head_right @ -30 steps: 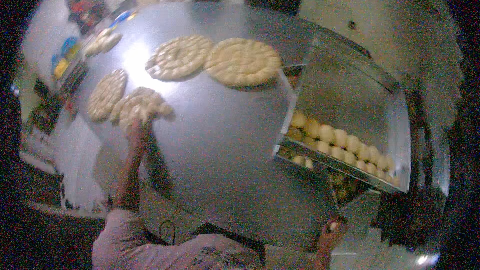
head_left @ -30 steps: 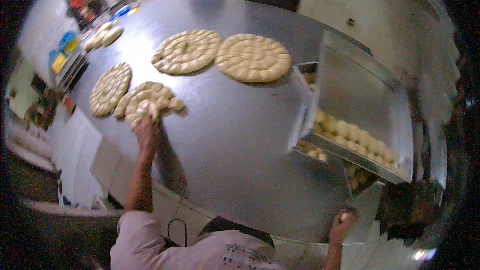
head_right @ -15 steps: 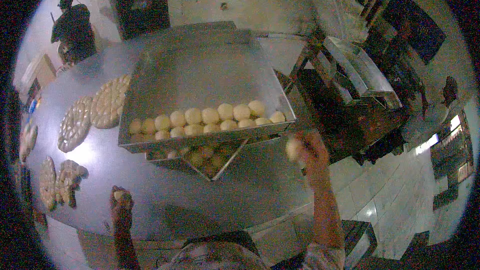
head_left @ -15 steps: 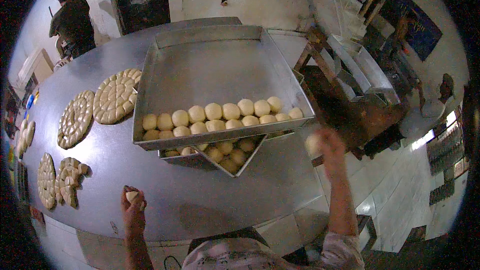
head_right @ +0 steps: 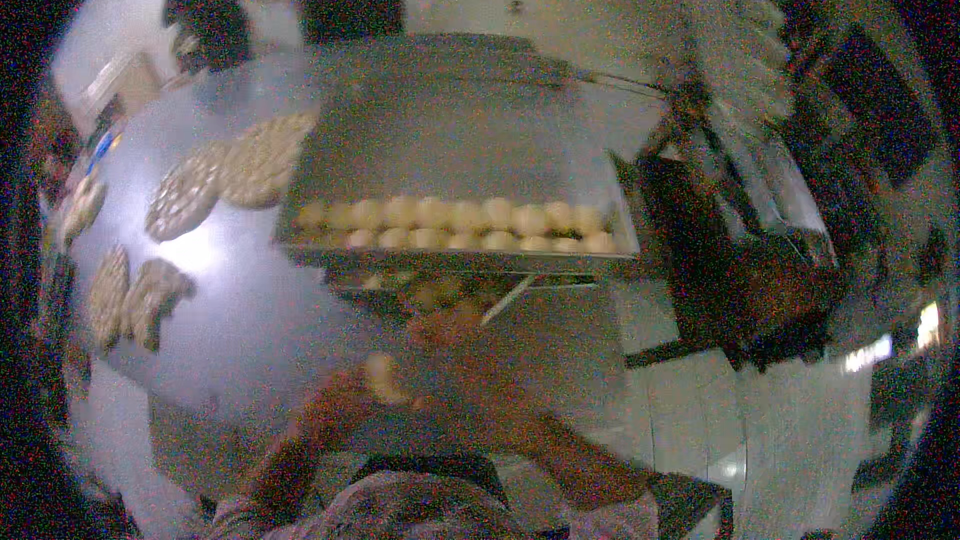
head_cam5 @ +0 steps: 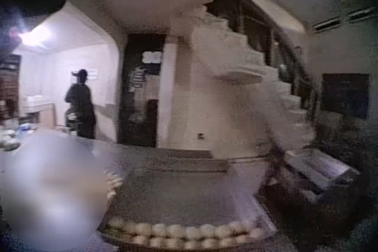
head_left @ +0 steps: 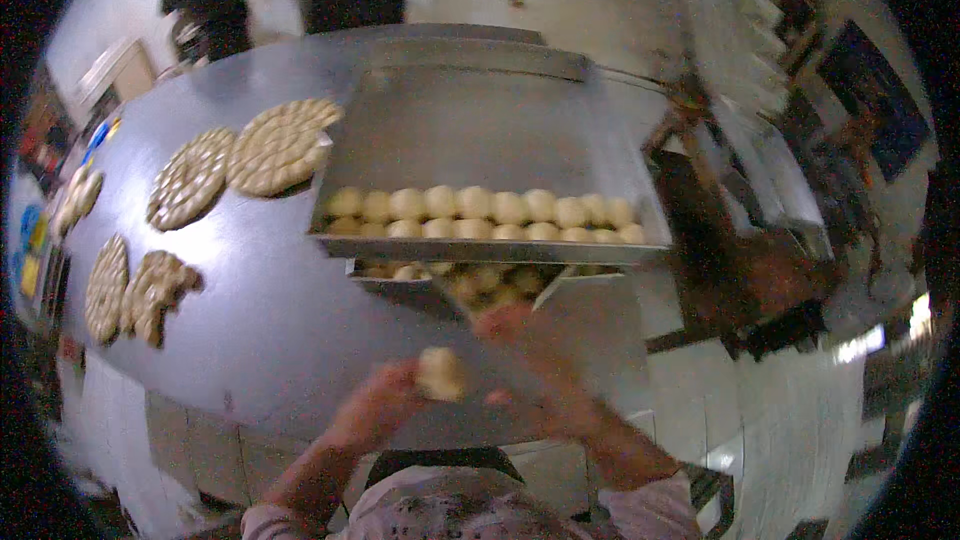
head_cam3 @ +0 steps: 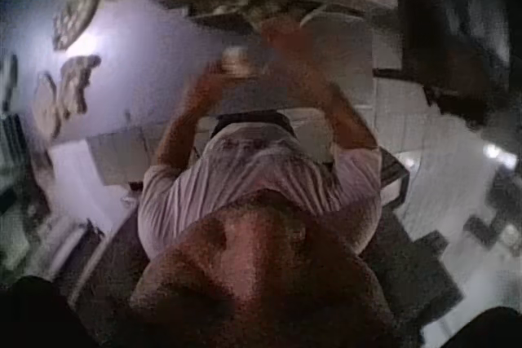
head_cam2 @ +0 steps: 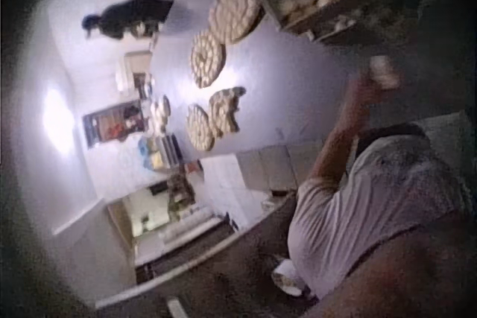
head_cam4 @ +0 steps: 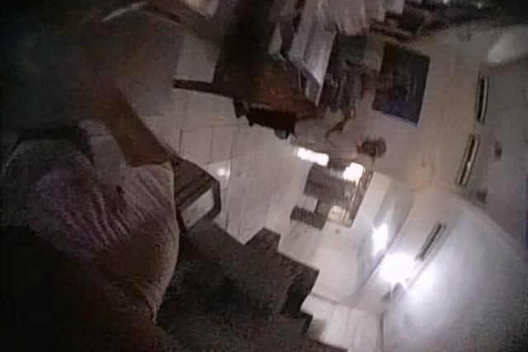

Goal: The person organizes small balls of dough into rows within metal baking trays and occasionally shapes larger pieces of dough by hand on a metal table.

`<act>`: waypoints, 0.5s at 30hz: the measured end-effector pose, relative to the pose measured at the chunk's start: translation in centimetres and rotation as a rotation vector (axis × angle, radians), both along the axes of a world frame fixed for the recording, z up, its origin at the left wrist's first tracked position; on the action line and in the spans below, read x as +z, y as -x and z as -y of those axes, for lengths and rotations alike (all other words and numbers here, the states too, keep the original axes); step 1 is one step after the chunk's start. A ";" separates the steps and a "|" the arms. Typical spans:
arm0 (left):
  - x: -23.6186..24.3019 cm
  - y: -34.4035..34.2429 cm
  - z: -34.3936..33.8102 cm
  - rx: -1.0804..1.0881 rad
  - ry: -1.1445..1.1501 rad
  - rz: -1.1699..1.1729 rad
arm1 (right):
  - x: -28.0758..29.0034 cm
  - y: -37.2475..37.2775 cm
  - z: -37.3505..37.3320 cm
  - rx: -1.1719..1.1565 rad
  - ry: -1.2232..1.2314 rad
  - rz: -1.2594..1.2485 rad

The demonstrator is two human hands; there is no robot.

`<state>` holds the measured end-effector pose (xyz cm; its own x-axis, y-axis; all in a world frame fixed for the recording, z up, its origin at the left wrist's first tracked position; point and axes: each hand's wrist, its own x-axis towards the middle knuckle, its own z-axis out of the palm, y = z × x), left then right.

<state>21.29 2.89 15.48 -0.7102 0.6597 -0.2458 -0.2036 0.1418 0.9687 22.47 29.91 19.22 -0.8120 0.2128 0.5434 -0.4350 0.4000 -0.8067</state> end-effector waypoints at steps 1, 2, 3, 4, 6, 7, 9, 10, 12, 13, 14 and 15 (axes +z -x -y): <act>0.1 -0.6 -0.4 -0.059 -0.116 -0.006 | -1.2 -1.3 2.2 0.205 0.086 0.198; -0.1 -1.3 -0.9 -0.121 -0.227 -0.001 | -3.0 -2.5 4.4 0.429 0.172 0.408; 0.4 -1.0 0.3 -0.085 -0.206 0.055 | -4.7 -3.9 6.4 0.665 0.249 0.624; 1.0 0.0 3.1 -0.028 0.029 -0.067 | -5.9 -5.7 6.5 0.388 0.119 0.560; -1.4 3.0 10.5 0.296 0.300 -0.240 | -6.8 -8.7 5.4 -0.059 -0.143 0.529; -5.1 4.5 15.4 0.553 0.316 -0.318 | -7.5 -10.0 4.9 -0.106 -0.525 0.371; -6.8 7.4 24.7 1.057 0.643 -0.651 | -9.1 -9.2 4.2 -0.374 -1.104 0.526; -5.9 8.2 27.9 1.150 0.913 -0.779 | -10.2 -7.4 2.2 -0.401 -1.197 0.370; -7.1 10.1 33.1 1.179 1.043 -0.973 | -13.0 -4.2 1.0 -0.451 -1.214 0.549; -7.2 11.3 33.9 1.140 1.097 -0.976 | -13.4 -1.9 1.3 -0.476 -1.130 0.881; -7.5 12.2 34.1 1.100 1.152 -0.981 | -13.7 -0.9 1.7 -0.493 -1.016 1.205; -8.0 12.8 33.8 1.049 1.217 -0.961 | -13.6 -2.1 3.4 -0.393 -0.914 0.993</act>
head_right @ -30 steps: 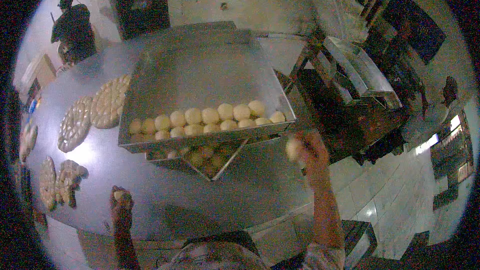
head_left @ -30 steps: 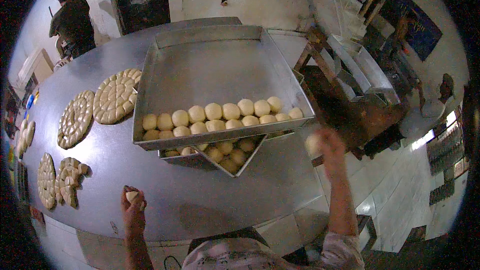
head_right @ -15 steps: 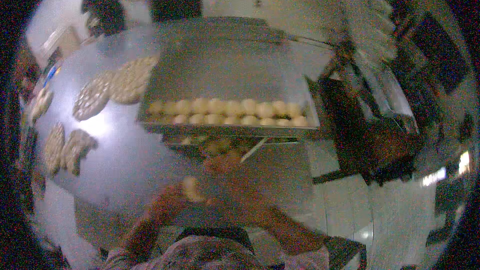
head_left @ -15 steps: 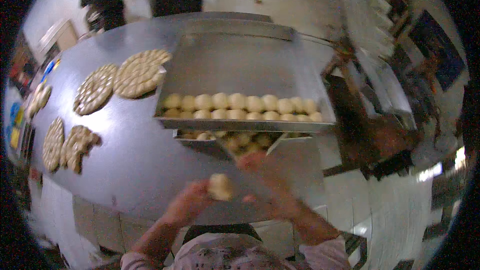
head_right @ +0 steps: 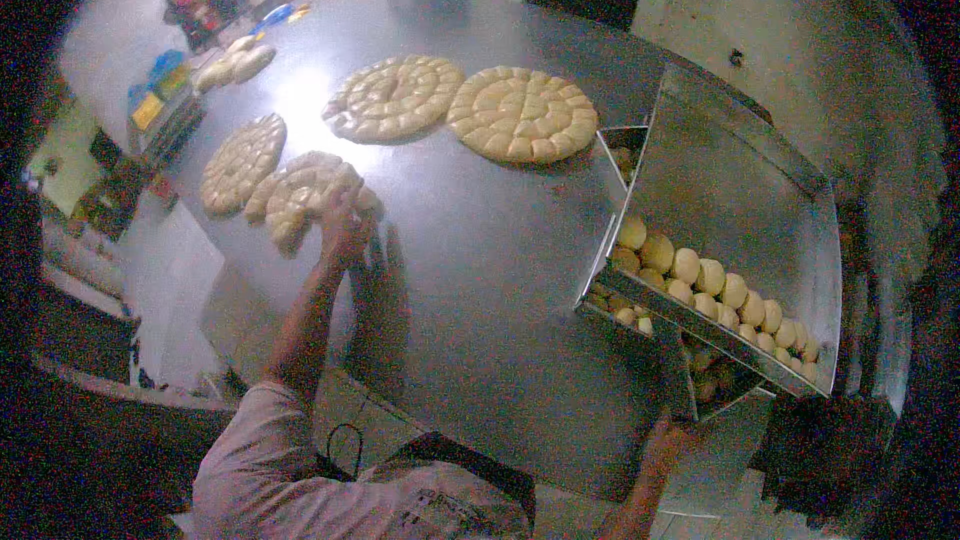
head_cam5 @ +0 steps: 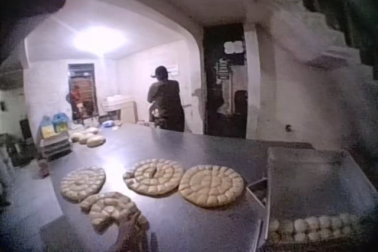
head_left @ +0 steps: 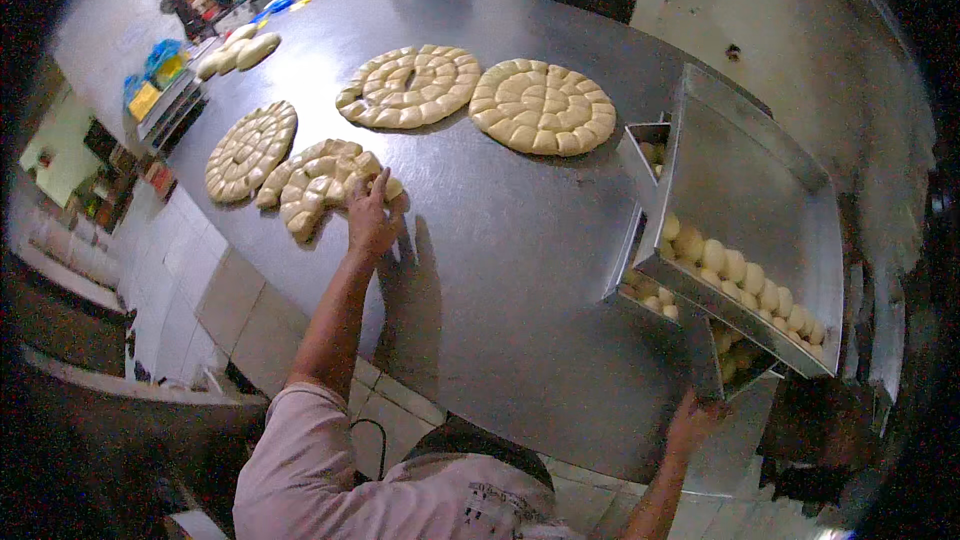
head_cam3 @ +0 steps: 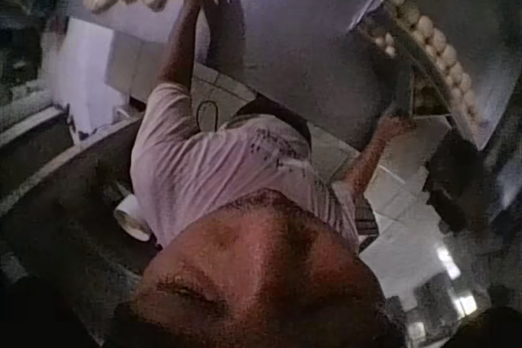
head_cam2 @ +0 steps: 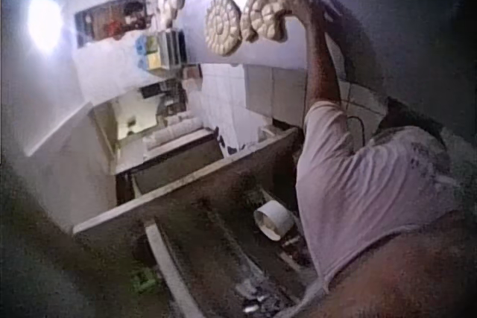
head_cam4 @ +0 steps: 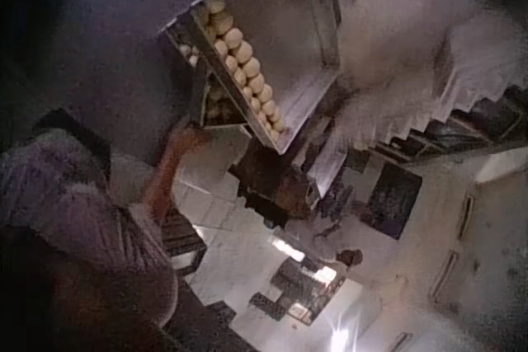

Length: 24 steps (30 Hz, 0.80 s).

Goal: The person organizes small balls of dough into rows within metal baking trays and occasionally shapes larger pieces of dough by hand on a metal table.

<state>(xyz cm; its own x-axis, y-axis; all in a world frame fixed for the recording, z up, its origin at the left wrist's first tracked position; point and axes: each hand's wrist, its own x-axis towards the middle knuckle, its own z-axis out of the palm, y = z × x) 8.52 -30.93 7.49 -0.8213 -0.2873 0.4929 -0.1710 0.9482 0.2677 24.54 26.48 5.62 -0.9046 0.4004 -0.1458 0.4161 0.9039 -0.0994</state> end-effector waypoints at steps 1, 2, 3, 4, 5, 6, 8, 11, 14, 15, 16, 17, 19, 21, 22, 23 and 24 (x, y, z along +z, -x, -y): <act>0.4 1.2 -0.4 -0.005 0.050 0.048 | 0.8 -2.0 3.5 0.118 0.130 -0.190; 0.6 2.6 -1.4 -0.019 0.093 0.092 | 1.4 -3.5 5.0 0.229 0.245 -0.386; -0.4 3.9 -0.7 -0.083 0.132 0.060 | 0.5 -4.1 3.2 0.261 0.060 -0.484; -1.8 4.9 1.1 -0.149 0.172 0.027 | -1.1 -4.3 0.2 0.286 -0.130 -0.571; -3.3 5.5 2.6 -0.036 0.226 0.052 | -2.3 -6.0 -1.6 0.295 -0.325 -0.623; -4.2 6.8 3.0 0.018 0.260 0.182 | -4.0 -4.3 -5.2 0.090 -0.168 -0.692; -5.3 8.4 2.8 0.041 0.251 0.337 | -7.4 -1.3 -12.4 -0.317 0.169 -0.933; -4.8 4.9 1.6 -0.111 -0.181 0.202 | -4.4 2.1 -3.4 -0.092 0.022 -0.648; -0.6 -1.0 -3.8 -0.237 -0.820 0.079 | 2.0 -1.2 -1.4 0.011 0.151 -0.501; 0.9 -2.7 -6.9 -0.280 -1.014 0.075 | 2.7 -2.8 -2.8 0.032 0.195 -0.444; 2.2 -3.7 -9.6 -0.328 -1.143 0.086 | 2.2 -2.4 -4.8 -0.072 0.119 -0.489; 2.9 -4.6 -12.6 -0.380 -1.230 0.110 | 1.5 -0.8 -8.2 -0.176 0.029 -0.533; 2.6 -5.9 -16.2 -0.422 -1.219 0.193 | 0.6 0.2 -9.9 -0.185 -0.075 -0.596; 2.3 -6.1 -20.5 -0.454 -1.198 0.295 | 0.0 0.7 -7.7 -0.013 -0.082 -0.600; 2.9 -6.6 -22.0 -0.326 -1.192 0.209 | -0.2 0.8 -7.1 0.099 -0.044 -0.586; 3.1 -6.4 -22.1 -0.317 -1.157 0.234 | -0.4 -1.4 -7.5 0.236 0.025 -0.528; 3.1 -6.7 -21.7 -0.296 -1.119 0.271 | -0.4 -2.8 -7.8 0.373 0.100 -0.454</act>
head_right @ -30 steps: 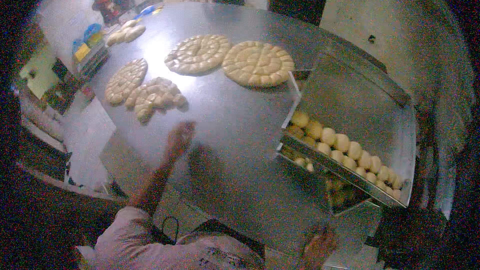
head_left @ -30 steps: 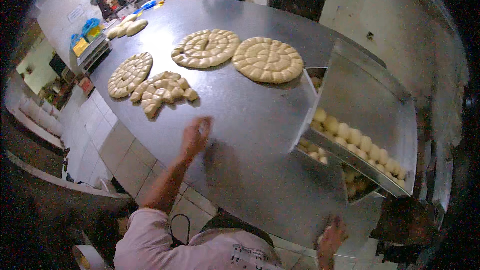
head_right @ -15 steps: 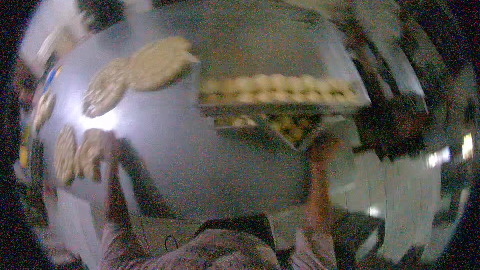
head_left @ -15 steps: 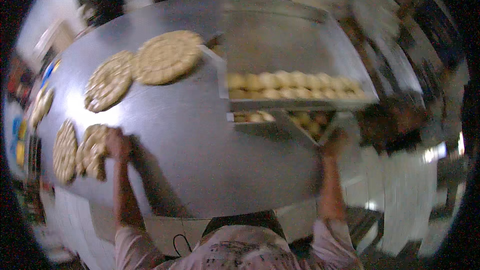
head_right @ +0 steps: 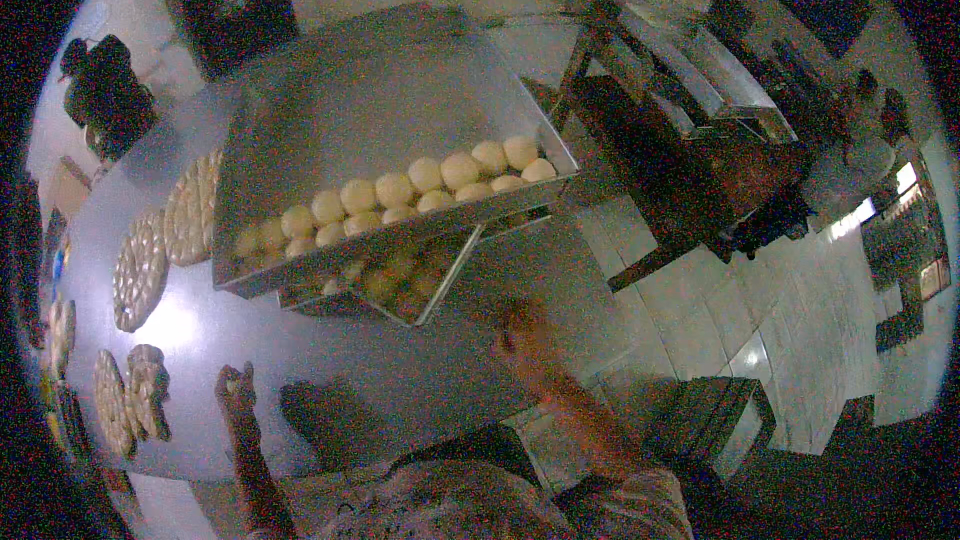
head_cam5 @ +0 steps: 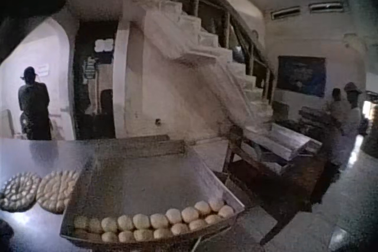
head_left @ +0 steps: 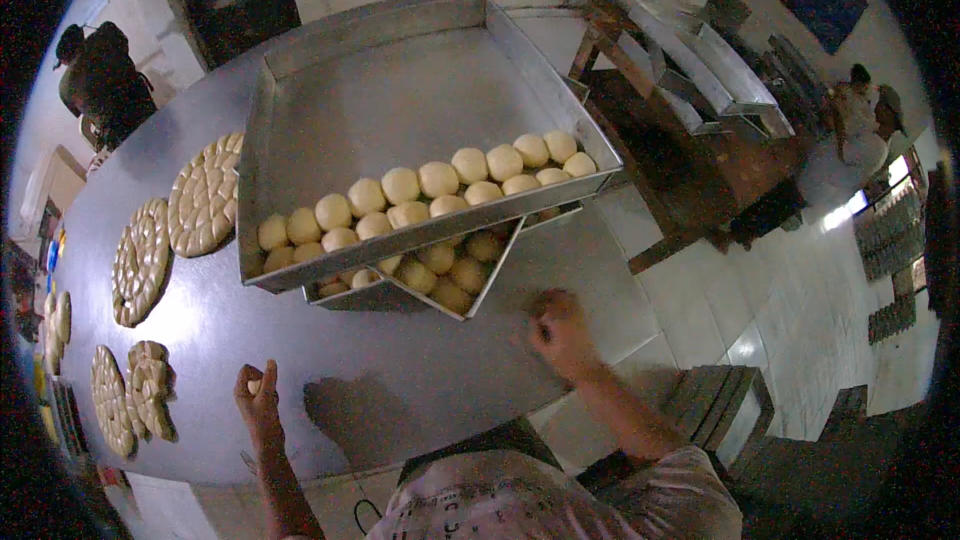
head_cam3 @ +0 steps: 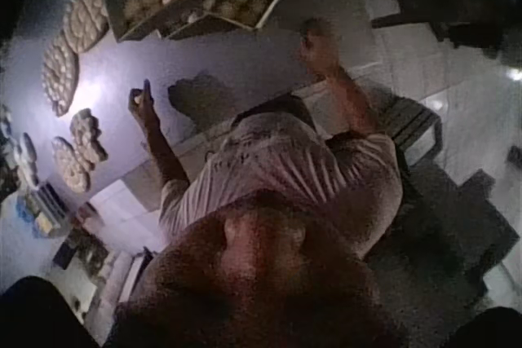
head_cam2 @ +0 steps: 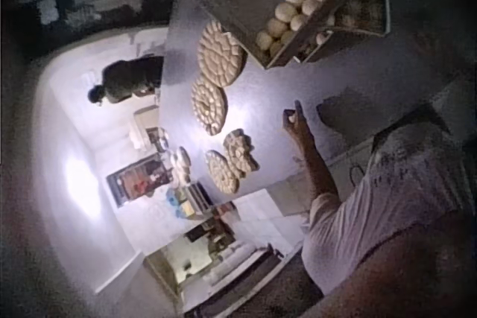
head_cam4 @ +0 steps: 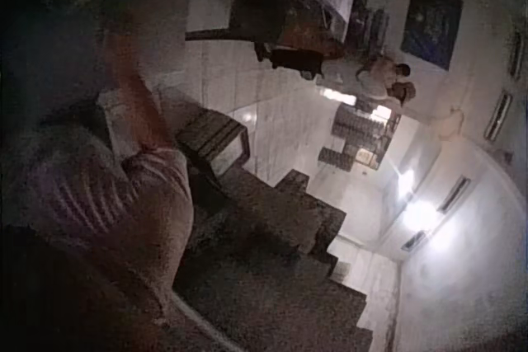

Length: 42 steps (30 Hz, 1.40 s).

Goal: The person organizes small balls of dough into rows within metal baking trays and occasionally shapes larger pieces of dough by hand on a metal table.

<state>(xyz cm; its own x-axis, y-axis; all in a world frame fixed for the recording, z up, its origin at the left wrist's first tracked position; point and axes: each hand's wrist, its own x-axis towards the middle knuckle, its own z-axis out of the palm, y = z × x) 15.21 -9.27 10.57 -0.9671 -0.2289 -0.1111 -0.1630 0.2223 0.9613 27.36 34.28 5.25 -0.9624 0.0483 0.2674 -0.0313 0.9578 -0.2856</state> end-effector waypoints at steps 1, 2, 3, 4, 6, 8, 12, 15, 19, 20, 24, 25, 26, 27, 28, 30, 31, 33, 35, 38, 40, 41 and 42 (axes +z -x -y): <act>0.3 -1.0 -0.3 -0.014 0.048 0.045 | 1.4 0.3 -1.1 -0.127 -0.014 -0.010; 0.5 -1.9 -1.3 -0.058 -0.036 0.036 | 3.0 1.8 -2.9 -0.250 -0.030 -0.018; 1.3 -2.5 -3.5 -0.093 -0.138 0.018 | 4.3 2.9 -3.9 -0.365 -0.064 -0.035; 2.1 -3.2 -5.6 -0.120 -0.238 0.000 | 3.5 2.7 -4.0 -0.282 -0.103 -0.050; 4.8 -4.2 -9.1 -0.275 -0.129 0.090 | 1.8 3.0 -2.7 -0.085 -0.160 -0.121; 5.8 -4.5 -7.9 -0.307 -0.139 0.111 | 4.2 -0.5 -0.7 -0.123 0.046 -0.154; 3.1 -6.2 -1.7 -0.071 -0.456 0.023 | 8.7 -2.8 -8.1 -0.243 0.935 0.144; 2.7 -7.6 0.2 0.085 -0.411 0.014 | 15.8 2.2 -5.8 -0.178 1.428 -0.435; 3.9 -8.1 -1.2 0.141 -0.399 0.097 | 24.7 12.8 2.6 -0.068 0.627 -0.901; 5.3 -7.5 -2.6 0.128 -0.515 0.154 | 25.5 15.9 3.4 -0.086 0.463 -0.924; 6.7 -6.5 -1.5 -0.287 0.054 0.086 | 24.2 22.2 10.3 0.113 0.329 -0.525; 9.5 -6.2 -1.6 -0.371 0.258 0.135 | 24.0 21.8 13.2 0.167 0.395 -0.280; 10.4 -6.1 -0.8 -0.399 0.241 0.127 | 24.1 21.4 15.3 0.236 0.460 -0.037; 10.2 -6.3 0.9 -0.386 0.226 0.151 | 23.7 20.1 17.8 0.285 0.637 -0.165; 9.9 -6.8 2.4 -0.388 0.200 0.176 | 23.3 17.3 19.7 0.314 0.809 -0.286; 3.4 -7.1 4.5 -0.395 -1.059 0.180 | 20.4 12.3 25.0 0.580 0.642 -0.198; 4.7 -7.4 3.6 -0.533 -0.964 0.203 | 18.2 9.8 27.6 0.667 0.543 -0.148; 8.4 -6.9 2.8 -0.751 -0.669 0.333 | 16.0 5.8 29.8 0.527 0.701 0.233; 8.5 -5.8 6.2 -0.800 -0.243 0.360 | 10.8 2.9 24.8 0.204 1.136 0.613; -0.4 -4.8 15.7 -0.037 0.272 0.112 | 4.5 -1.5 15.9 -0.060 0.634 0.017; -1.8 -4.6 24.2 0.565 0.615 -0.094 | 3.6 -2.9 12.0 -0.189 -0.018 -0.208; -2.2 -4.7 27.4 0.780 0.929 0.008 | 0.1 -1.8 5.9 -0.304 -0.309 0.000; -4.8 -4.2 30.8 0.828 1.104 0.067 | -2.8 -0.5 -0.1 -0.443 -0.565 0.296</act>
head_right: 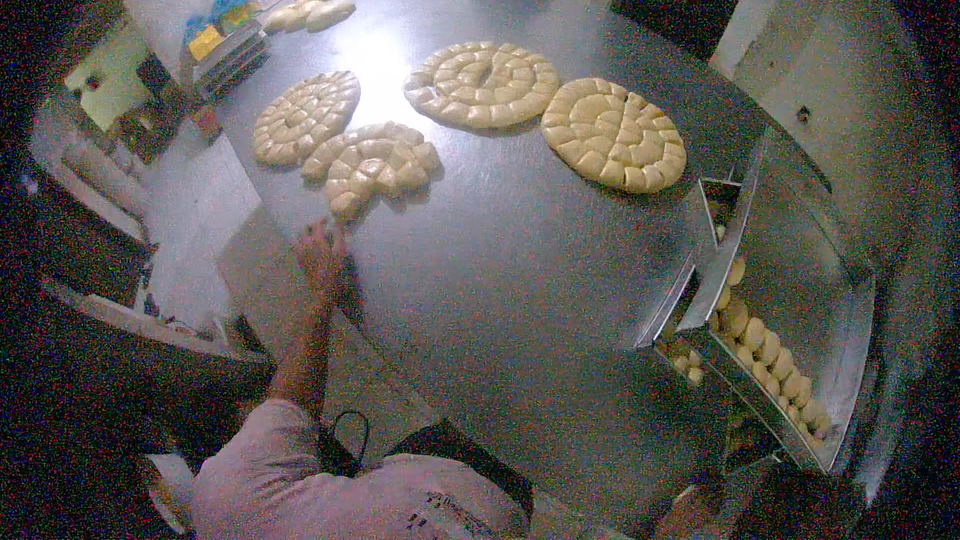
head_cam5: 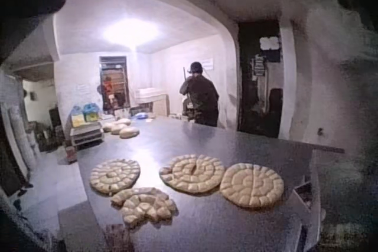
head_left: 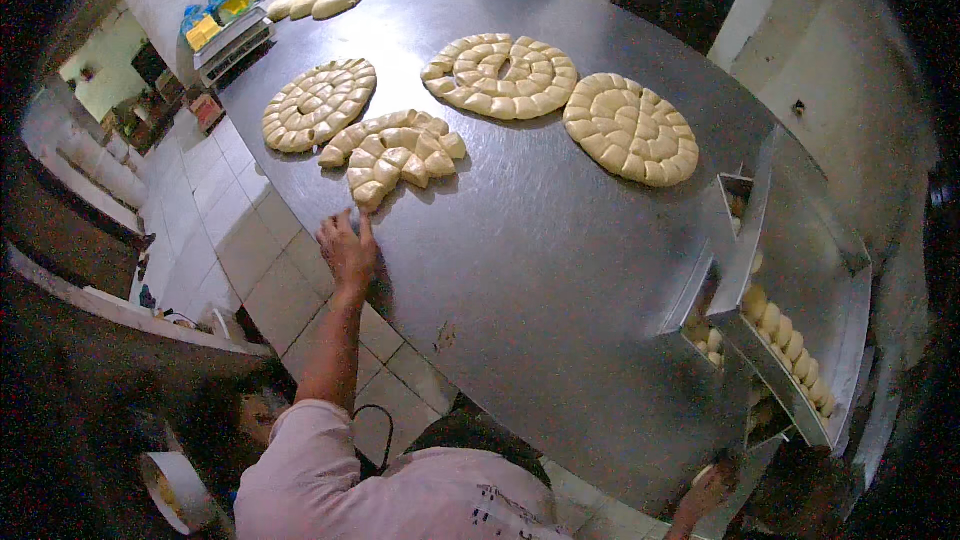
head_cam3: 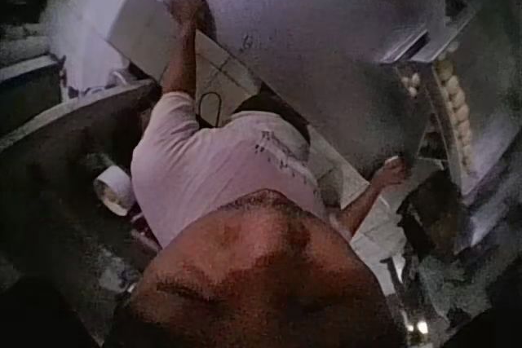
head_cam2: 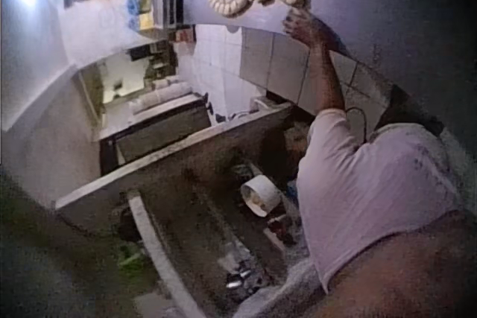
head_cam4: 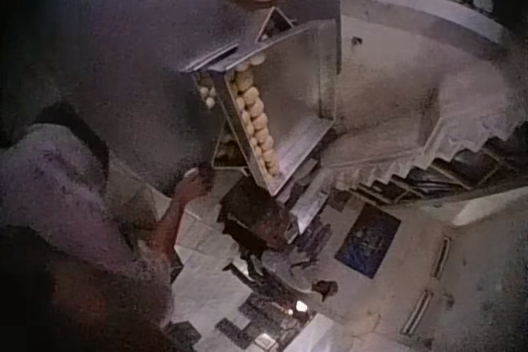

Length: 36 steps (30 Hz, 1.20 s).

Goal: The person organizes small balls of dough into rows within metal baking trays and occasionally shapes larger pieces of dough by hand on a metal table.

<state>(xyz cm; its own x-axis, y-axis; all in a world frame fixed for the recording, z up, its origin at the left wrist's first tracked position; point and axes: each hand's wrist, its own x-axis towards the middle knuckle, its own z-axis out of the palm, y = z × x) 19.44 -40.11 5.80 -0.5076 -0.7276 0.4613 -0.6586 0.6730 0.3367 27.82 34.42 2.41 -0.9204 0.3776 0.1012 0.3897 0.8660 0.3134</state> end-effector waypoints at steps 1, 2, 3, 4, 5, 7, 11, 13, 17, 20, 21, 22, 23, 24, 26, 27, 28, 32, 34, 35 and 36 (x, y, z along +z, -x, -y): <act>-2.1 1.1 2.3 0.078 0.145 0.085 | -2.0 1.4 -3.0 -0.098 -0.075 0.200; -1.6 2.8 2.5 0.180 0.070 0.113 | -2.5 1.9 -1.9 -0.067 -0.034 0.220; -0.3 5.2 2.0 0.264 -0.016 0.133 | -2.8 1.9 -1.5 -0.049 0.005 0.232; 0.4 7.0 1.2 0.354 -0.093 0.160 | -2.1 2.9 0.6 -0.028 0.047 0.248; 0.4 8.6 1.0 0.361 -0.114 0.184 | -1.3 3.7 2.7 -0.022 0.093 0.245; -0.5 9.1 0.9 0.246 -0.121 0.217 | 0.8 1.7 5.2 0.058 0.213 -0.013; -3.3 7.3 3.4 -0.010 -0.122 0.249 | 5.5 1.0 1.3 0.012 0.379 -0.393; -4.9 6.1 4.1 -0.140 -0.187 0.239 | 4.7 5.7 -0.6 -0.057 0.365 -0.493; -5.5 1.2 3.4 -0.423 -0.731 0.002 | 7.0 5.0 8.1 0.465 0.444 -0.567; -2.8 0.5 -6.9 -0.584 -1.235 -0.129 | 4.6 0.2 -0.1 0.504 0.259 -0.432; -2.1 -0.3 -10.5 -0.621 -1.415 -0.159 | 5.4 0.6 -1.0 0.317 0.366 -0.447; -0.1 0.1 -14.7 -0.686 -1.440 -0.168 | 6.9 3.3 -2.4 0.142 0.466 -0.467; 2.0 0.5 -19.0 -0.751 -1.468 -0.177 | 7.9 4.7 -2.7 -0.036 0.564 -0.480; 5.4 0.6 -25.2 -0.704 -1.482 -0.280 | 7.4 4.7 -1.3 0.095 0.554 -0.467; 7.4 0.6 -29.1 -0.745 -1.528 -0.404 | 6.3 3.8 1.3 0.367 0.533 -0.462; 7.4 0.8 -29.0 -0.830 -1.555 -0.436 | 6.5 3.6 1.2 0.376 0.552 -0.449; 7.0 0.3 -28.9 -0.903 -1.584 -0.456 | 6.8 2.2 0.1 0.381 0.573 -0.419; 6.4 0.8 -32.6 -0.930 -1.640 -0.231 | 6.5 3.7 -5.0 0.251 0.283 -0.477; 8.0 0.4 -34.5 -0.845 -1.535 -0.187 | 5.7 1.7 -1.9 0.402 0.296 -0.564; 8.9 0.3 -34.0 -0.827 -1.498 -0.192 | 5.7 1.2 -0.3 0.483 0.299 -0.628; 9.1 -0.2 -32.8 -0.833 -1.513 -0.238 | 8.3 0.5 0.3 0.269 0.625 -0.494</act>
<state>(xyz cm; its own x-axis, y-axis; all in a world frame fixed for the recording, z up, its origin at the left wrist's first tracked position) 19.69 -7.33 14.93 -0.9663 -0.1520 -0.2078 -0.1765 -0.1961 0.9646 27.34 34.11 10.67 -0.8919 0.2718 0.3614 0.1111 0.9064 -0.4075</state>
